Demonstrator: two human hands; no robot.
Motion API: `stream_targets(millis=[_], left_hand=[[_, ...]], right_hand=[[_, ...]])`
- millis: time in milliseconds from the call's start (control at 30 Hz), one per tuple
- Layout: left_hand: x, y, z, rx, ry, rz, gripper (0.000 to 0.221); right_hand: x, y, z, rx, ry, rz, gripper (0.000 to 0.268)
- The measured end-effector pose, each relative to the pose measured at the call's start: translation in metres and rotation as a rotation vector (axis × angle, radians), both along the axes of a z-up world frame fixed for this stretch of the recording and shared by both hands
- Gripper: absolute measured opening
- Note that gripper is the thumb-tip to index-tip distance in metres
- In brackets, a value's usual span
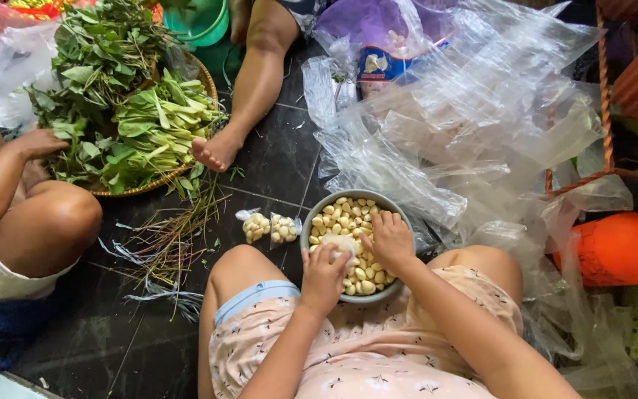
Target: Picking up peeled garlic cloves from a bowl and placing them into small plastic bags.
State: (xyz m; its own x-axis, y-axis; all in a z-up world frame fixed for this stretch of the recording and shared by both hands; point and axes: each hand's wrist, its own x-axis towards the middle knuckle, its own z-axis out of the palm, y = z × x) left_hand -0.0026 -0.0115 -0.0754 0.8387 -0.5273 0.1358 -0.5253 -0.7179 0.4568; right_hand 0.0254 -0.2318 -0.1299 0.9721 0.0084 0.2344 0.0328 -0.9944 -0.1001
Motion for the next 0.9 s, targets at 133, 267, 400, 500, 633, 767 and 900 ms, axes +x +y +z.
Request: stream_targets(millis=[133,267,400,500,633,767,900], left_hand=[[0.001,0.004,0.006,0.076,0.076,0.094,0.032],[0.000,0.005,-0.009,0.099,0.056,0.164,0.046],[0.010,0.001,-0.004,-0.036,0.032,0.110,0.042],[0.014,-0.002,0.025,-0.098,0.104,0.047,0.020],[0.016,-0.009,0.057,-0.129,0.102,0.022,0.012],[0.015,-0.015,0.097,-0.266,0.033,-0.038,0.012],[0.012,-0.013,0.083,-0.236,0.013,-0.067,0.008]], right_hand=[[-0.001,0.001,0.005,0.007,-0.007,-0.009,0.059],[-0.010,0.005,0.014,0.091,0.029,-0.028,0.054],[-0.008,-0.004,-0.006,0.057,0.032,-0.034,0.062],[-0.010,-0.003,0.001,0.084,0.076,-0.012,0.058],[-0.009,-0.003,0.004,0.136,0.093,0.016,0.052],[-0.008,-0.006,0.001,0.184,0.117,0.037,0.046],[0.000,-0.012,0.012,0.307,0.283,-0.004,0.036]])
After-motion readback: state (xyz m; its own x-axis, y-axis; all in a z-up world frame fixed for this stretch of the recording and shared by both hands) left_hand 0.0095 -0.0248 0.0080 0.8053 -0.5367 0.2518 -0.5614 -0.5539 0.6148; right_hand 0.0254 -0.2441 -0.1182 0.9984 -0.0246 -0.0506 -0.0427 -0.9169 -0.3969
